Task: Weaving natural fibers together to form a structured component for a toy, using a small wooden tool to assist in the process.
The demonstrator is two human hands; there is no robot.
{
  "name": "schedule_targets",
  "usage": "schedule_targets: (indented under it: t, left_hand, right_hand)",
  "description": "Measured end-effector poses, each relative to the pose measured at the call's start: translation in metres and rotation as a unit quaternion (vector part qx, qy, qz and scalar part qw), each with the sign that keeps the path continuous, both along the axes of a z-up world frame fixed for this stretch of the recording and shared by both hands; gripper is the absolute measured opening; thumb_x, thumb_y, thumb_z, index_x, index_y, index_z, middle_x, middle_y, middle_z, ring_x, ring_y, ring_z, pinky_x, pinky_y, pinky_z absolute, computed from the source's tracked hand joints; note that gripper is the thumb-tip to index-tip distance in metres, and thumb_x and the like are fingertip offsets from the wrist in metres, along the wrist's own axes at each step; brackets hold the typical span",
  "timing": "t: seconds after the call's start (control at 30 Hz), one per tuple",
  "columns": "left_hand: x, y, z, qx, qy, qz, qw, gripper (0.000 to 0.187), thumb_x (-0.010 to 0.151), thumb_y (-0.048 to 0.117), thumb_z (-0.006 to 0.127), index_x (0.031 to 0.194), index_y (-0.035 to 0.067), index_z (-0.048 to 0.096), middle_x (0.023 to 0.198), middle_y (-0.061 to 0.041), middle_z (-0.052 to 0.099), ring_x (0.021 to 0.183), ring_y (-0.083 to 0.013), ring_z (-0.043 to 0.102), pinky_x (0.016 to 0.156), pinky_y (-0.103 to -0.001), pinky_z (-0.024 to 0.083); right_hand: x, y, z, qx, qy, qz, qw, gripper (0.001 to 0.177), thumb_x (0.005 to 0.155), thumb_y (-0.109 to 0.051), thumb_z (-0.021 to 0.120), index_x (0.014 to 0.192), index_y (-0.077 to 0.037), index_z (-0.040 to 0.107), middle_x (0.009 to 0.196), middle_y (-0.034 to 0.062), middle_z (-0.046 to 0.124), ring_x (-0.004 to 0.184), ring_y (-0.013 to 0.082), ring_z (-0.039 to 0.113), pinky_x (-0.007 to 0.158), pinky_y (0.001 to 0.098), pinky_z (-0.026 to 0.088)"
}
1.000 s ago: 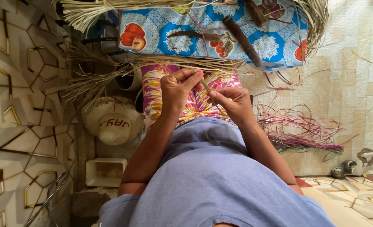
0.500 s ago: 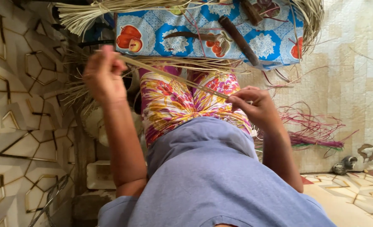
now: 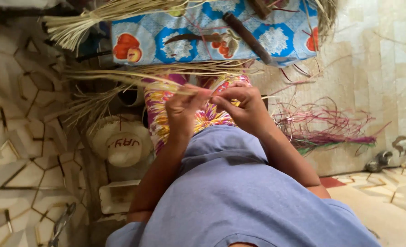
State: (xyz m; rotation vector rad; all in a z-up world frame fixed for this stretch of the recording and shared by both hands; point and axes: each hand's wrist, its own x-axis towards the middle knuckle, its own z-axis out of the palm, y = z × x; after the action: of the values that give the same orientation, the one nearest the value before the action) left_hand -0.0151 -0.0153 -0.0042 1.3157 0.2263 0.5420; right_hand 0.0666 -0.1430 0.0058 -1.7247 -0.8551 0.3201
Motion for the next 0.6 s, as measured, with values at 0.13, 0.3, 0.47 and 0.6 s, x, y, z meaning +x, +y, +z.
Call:
schedule_targets:
  t: [0.13,0.3,0.47,0.6]
  left_hand:
    - [-0.013,0.039,0.004,0.002,0.032,0.089,0.996,0.013,0.083,0.014,0.063,0.081,0.001,0.065,0.064,-0.011,0.057,0.054,-0.0139,0.052,0.055,-0.023,0.046]
    - [-0.039,0.098,-0.006,0.001,0.025,0.293,0.956,0.019,0.082,0.011,0.064,0.084,-0.008,0.065,0.051,-0.018,0.049,0.045,-0.0206,0.053,0.048,-0.025,0.046]
    - [-0.055,0.119,0.0,-0.022,0.052,0.325,0.944,0.021,0.08,0.017,0.068,0.082,-0.003,0.066,0.06,-0.011,0.055,0.049,-0.0144,0.051,0.05,-0.024,0.048]
    - [-0.059,0.12,-0.007,-0.056,0.091,0.334,0.937,0.016,0.079,0.017,0.067,0.077,0.001,0.066,0.068,-0.009,0.062,0.048,-0.0113,0.05,0.048,-0.021,0.049]
  right_hand:
    - [0.014,-0.02,0.007,-0.029,0.008,0.013,0.999,0.004,0.079,-0.012,0.067,0.077,-0.01,0.068,0.056,0.0009,0.062,0.07,0.0195,0.06,0.09,0.0337,0.033]
    - [0.038,-0.049,0.006,-0.096,0.019,0.045,0.994,0.011,0.082,-0.015,0.066,0.079,-0.005,0.067,0.058,0.0055,0.062,0.072,0.0251,0.06,0.095,0.0444,0.028]
    - [0.053,-0.069,-0.004,-0.122,0.069,0.044,0.989,0.009,0.083,-0.016,0.064,0.08,-0.008,0.067,0.063,0.0016,0.059,0.065,0.013,0.054,0.069,0.0285,0.037]
    - [0.058,-0.078,-0.02,-0.122,0.186,0.037,0.974,0.012,0.082,-0.017,0.063,0.082,-0.004,0.065,0.066,0.0022,0.057,0.058,0.0071,0.052,0.046,0.0186,0.043]
